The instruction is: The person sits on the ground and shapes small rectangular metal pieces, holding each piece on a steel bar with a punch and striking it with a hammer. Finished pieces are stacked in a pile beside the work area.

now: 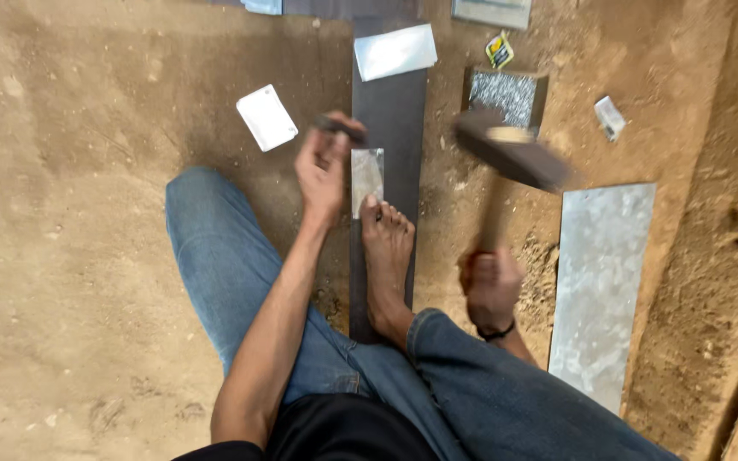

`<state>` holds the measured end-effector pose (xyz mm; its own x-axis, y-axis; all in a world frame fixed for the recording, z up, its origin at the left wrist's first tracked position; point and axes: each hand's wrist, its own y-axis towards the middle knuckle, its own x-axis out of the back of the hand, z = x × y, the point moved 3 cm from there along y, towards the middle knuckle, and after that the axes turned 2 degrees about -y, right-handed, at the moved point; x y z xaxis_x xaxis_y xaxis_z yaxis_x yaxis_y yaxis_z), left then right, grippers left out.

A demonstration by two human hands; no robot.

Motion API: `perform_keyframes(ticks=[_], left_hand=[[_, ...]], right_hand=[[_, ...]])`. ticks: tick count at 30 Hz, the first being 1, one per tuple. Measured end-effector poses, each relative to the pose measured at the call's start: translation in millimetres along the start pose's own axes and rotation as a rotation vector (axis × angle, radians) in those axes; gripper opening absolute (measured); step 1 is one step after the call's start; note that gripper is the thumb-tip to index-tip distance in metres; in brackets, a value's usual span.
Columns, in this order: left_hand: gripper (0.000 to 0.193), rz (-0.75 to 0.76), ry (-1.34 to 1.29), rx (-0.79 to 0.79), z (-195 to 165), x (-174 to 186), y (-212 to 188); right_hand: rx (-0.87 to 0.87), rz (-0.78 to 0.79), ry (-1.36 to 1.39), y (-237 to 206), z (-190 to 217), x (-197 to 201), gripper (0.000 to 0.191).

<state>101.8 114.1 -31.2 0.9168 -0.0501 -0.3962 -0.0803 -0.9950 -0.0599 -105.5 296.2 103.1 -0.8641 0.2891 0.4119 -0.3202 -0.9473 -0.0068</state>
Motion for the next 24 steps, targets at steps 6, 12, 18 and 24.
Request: perform_keyframes(ticks=[6, 12, 18, 24], left_hand=[[0.035, -0.202, -0.28, 0.079, -11.4, 22.8, 7.4], [0.032, 0.044, -0.093, 0.084, 7.1, 6.2, 10.2], [0.03, 0.238, 0.251, -0.039, 6.9, -17.0, 7.3], [0.026, 0.3, 0.481, -0.074, -7.2, -18.1, -1.5]], right_hand=[[0.371, -0.119, 0.133, 18.6, -19.4, -11.0, 0.049], [-0.253, 0.273, -0.622, -1.4, -95.8, -32.5, 0.041], [0.061, 0.013, -0.515, -12.4, -65.1, 2.7, 0.043], [0.587, 0.134, 0.509, 10.1, -28.7, 8.7, 0.038]])
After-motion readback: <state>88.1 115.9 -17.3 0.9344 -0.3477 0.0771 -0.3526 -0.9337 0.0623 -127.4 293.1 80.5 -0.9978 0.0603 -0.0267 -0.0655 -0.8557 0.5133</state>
